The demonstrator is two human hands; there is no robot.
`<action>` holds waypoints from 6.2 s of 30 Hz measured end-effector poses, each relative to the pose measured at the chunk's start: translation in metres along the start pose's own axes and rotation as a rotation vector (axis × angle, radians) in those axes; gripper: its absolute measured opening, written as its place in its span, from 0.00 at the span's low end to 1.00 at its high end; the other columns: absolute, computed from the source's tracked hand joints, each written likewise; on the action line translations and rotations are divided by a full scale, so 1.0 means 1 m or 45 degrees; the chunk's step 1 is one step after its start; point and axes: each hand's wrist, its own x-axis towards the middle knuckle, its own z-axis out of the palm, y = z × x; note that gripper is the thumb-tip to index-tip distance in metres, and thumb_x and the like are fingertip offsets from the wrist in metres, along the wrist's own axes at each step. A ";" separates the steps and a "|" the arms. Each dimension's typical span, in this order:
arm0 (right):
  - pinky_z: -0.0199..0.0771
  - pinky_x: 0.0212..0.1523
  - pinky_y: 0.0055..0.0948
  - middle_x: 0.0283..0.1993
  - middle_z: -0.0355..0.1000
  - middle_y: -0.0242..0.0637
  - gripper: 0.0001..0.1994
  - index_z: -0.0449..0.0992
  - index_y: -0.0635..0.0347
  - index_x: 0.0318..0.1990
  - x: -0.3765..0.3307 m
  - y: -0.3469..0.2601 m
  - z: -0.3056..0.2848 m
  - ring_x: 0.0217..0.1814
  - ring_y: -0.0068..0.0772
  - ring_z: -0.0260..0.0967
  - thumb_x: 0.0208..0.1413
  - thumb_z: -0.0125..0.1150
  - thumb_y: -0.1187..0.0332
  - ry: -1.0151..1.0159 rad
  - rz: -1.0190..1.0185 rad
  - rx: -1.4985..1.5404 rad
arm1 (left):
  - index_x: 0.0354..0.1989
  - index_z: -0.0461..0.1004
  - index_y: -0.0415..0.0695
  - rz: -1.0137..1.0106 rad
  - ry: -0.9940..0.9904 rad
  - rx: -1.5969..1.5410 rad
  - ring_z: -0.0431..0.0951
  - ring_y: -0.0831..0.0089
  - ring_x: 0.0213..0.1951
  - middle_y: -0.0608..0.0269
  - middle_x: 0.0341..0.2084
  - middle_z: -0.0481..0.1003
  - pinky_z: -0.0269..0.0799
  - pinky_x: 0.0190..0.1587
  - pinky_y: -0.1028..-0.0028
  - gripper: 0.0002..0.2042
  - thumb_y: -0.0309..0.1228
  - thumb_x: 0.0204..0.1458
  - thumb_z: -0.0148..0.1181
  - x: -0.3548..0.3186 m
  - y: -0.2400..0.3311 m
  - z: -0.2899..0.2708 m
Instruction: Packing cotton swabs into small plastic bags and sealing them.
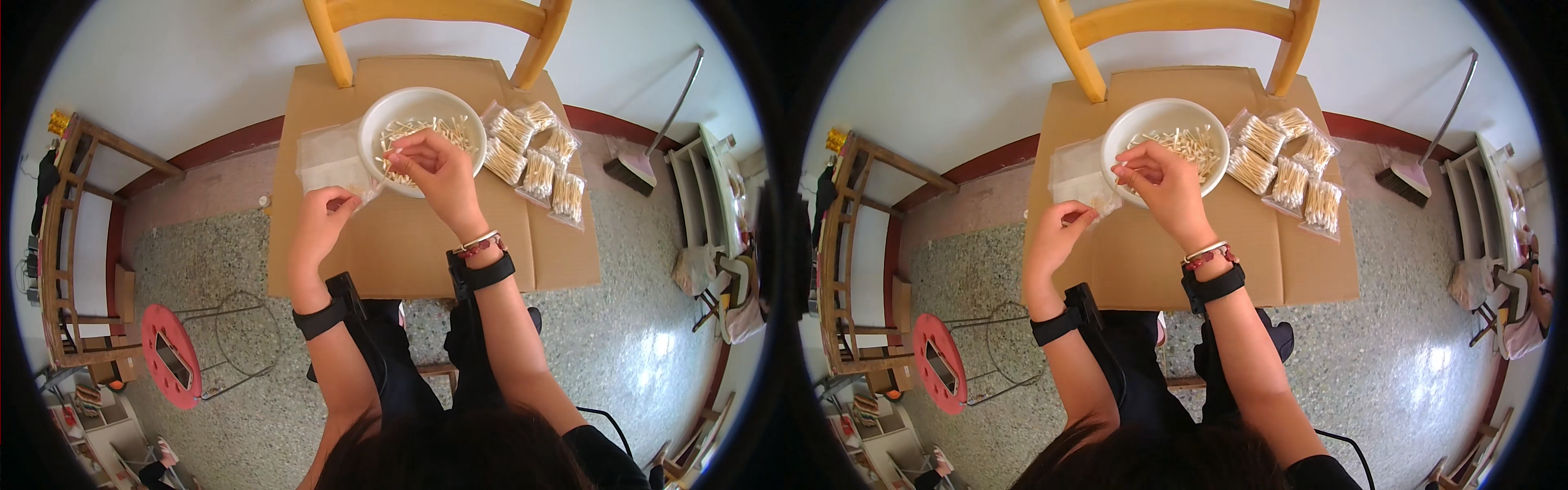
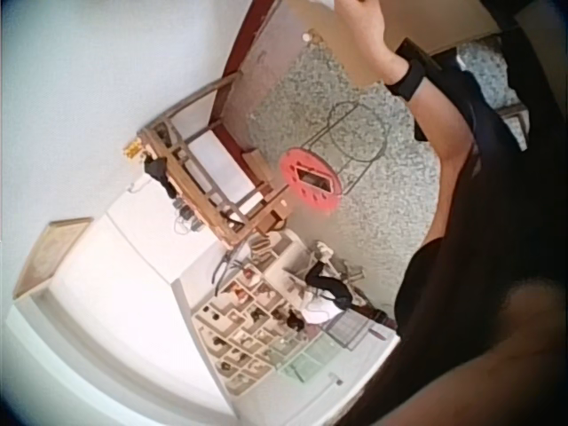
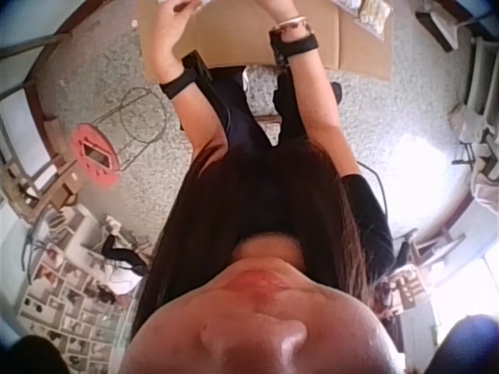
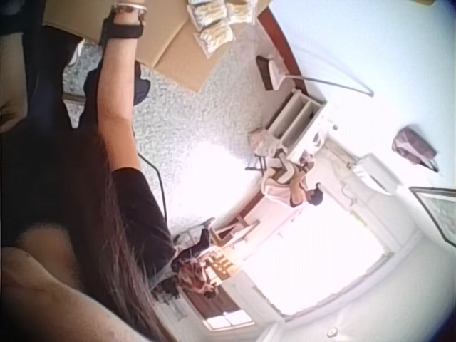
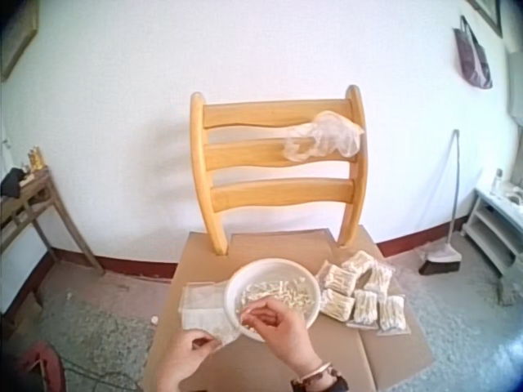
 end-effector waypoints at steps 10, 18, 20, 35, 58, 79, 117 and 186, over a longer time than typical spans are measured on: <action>0.76 0.41 0.25 0.36 0.77 0.36 0.05 0.74 0.63 0.39 -0.002 0.003 0.020 0.40 0.27 0.77 0.55 0.59 0.77 -0.142 -0.169 -0.267 | 0.32 0.76 0.38 0.195 0.183 -0.187 0.75 0.76 0.33 0.65 0.27 0.76 0.68 0.34 0.75 0.06 0.28 0.52 0.59 -0.004 0.019 -0.011; 0.76 0.41 0.25 0.37 0.78 0.36 0.05 0.73 0.62 0.40 -0.005 -0.006 0.031 0.40 0.29 0.77 0.55 0.58 0.77 0.023 -0.330 -0.181 | 0.35 0.73 0.36 0.178 0.162 -0.195 0.76 0.78 0.37 0.64 0.30 0.77 0.68 0.42 0.78 0.06 0.27 0.57 0.55 -0.007 0.021 -0.013; 0.76 0.41 0.25 0.37 0.78 0.36 0.06 0.73 0.62 0.40 -0.006 -0.006 0.029 0.41 0.30 0.77 0.55 0.58 0.76 0.004 -0.343 -0.260 | 0.35 0.72 0.35 0.168 0.140 -0.196 0.77 0.77 0.38 0.63 0.30 0.77 0.69 0.44 0.77 0.06 0.27 0.58 0.54 -0.006 0.025 -0.012; 0.69 0.29 0.34 0.26 0.71 0.37 0.06 0.78 0.56 0.34 -0.005 -0.002 0.020 0.27 0.38 0.69 0.49 0.65 0.67 -0.183 -0.400 -0.856 | 0.35 0.72 0.36 0.248 0.146 -0.222 0.75 0.79 0.34 0.65 0.28 0.75 0.68 0.40 0.79 0.06 0.27 0.59 0.53 -0.004 0.026 -0.011; 0.70 0.35 0.36 0.29 0.72 0.41 0.04 0.75 0.61 0.35 -0.003 0.005 0.017 0.31 0.41 0.70 0.53 0.58 0.73 -0.231 -0.262 -0.788 | 0.35 0.76 0.39 0.241 0.289 -0.280 0.75 0.77 0.32 0.65 0.30 0.77 0.69 0.35 0.75 0.13 0.36 0.50 0.65 -0.004 0.019 -0.007; 0.68 0.38 0.32 0.26 0.70 0.34 0.10 0.79 0.56 0.33 -0.001 0.001 0.016 0.34 0.37 0.67 0.42 0.71 0.67 -0.232 -0.408 -0.778 | 0.37 0.70 0.38 0.259 0.091 -0.325 0.70 0.81 0.35 0.68 0.32 0.73 0.66 0.41 0.80 0.08 0.30 0.61 0.51 -0.003 0.013 -0.014; 0.69 0.37 0.31 0.31 0.70 0.34 0.14 0.79 0.57 0.34 -0.003 -0.005 0.017 0.35 0.36 0.66 0.39 0.74 0.64 -0.356 -0.417 -0.739 | 0.20 0.68 0.36 0.235 0.461 -0.098 0.58 0.84 0.20 0.73 0.13 0.61 0.53 0.22 0.80 0.15 0.32 0.52 0.64 -0.006 0.017 -0.016; 0.76 0.38 0.20 0.36 0.77 0.35 0.05 0.77 0.67 0.34 -0.012 -0.013 -0.017 0.38 0.24 0.76 0.49 0.66 0.78 0.080 -0.154 -0.006 | 0.35 0.76 0.41 0.577 0.423 -0.199 0.75 0.73 0.29 0.64 0.30 0.78 0.68 0.33 0.75 0.08 0.24 0.46 0.64 -0.002 0.077 0.046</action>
